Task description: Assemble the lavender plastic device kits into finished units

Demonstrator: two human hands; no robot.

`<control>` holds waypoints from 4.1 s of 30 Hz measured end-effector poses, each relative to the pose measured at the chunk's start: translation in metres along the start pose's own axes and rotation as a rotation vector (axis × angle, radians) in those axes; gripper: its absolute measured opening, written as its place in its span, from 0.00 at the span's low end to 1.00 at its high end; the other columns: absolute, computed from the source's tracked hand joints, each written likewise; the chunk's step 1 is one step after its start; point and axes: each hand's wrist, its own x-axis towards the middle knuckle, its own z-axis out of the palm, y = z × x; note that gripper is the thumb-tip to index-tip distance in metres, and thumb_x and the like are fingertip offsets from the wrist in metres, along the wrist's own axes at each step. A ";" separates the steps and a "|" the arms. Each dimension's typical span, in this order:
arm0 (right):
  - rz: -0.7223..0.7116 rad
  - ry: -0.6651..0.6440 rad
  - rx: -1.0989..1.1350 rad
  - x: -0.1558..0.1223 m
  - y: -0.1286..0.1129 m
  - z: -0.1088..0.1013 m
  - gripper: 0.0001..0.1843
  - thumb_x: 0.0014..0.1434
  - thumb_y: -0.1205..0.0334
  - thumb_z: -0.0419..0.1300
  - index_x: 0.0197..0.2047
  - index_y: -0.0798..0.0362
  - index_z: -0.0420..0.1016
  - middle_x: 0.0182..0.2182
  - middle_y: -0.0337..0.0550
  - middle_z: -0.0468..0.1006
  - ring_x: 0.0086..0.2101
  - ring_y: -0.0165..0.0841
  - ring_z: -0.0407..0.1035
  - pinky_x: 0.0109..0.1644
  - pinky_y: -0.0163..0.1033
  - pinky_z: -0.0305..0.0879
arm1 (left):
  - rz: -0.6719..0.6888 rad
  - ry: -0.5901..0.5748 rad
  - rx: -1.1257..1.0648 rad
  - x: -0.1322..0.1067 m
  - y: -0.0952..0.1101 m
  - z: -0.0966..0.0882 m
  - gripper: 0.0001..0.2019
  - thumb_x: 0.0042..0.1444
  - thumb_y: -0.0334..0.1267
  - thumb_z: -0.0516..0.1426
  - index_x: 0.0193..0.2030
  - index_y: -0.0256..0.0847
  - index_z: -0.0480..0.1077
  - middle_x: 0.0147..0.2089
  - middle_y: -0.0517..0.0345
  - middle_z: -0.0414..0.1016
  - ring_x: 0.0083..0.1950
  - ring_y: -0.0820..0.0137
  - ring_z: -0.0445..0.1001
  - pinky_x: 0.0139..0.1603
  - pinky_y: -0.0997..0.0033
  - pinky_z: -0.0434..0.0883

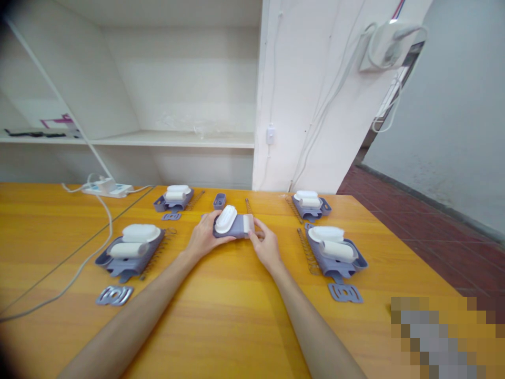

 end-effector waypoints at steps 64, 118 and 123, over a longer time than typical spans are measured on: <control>-0.478 -0.030 -0.830 -0.011 -0.009 0.007 0.23 0.54 0.52 0.59 0.52 0.50 0.69 0.53 0.51 0.67 0.52 0.42 0.61 0.56 0.49 0.59 | 0.020 0.041 -0.048 -0.001 -0.007 0.003 0.20 0.47 0.30 0.51 0.50 0.41 0.62 0.49 0.52 0.69 0.51 0.61 0.65 0.54 0.59 0.62; -0.423 -0.032 -0.907 -0.010 -0.006 0.007 0.23 0.56 0.50 0.56 0.53 0.50 0.68 0.54 0.50 0.66 0.52 0.43 0.60 0.54 0.50 0.60 | 0.006 0.074 -0.080 -0.001 -0.001 0.005 0.14 0.57 0.38 0.51 0.50 0.41 0.61 0.49 0.50 0.66 0.53 0.63 0.65 0.56 0.60 0.64; -0.420 -0.032 -0.906 -0.010 -0.006 0.007 0.23 0.56 0.49 0.56 0.53 0.50 0.68 0.54 0.50 0.66 0.52 0.43 0.60 0.54 0.50 0.60 | 0.008 0.067 -0.082 -0.001 0.000 0.004 0.14 0.57 0.38 0.51 0.50 0.41 0.61 0.49 0.50 0.66 0.53 0.63 0.65 0.56 0.60 0.63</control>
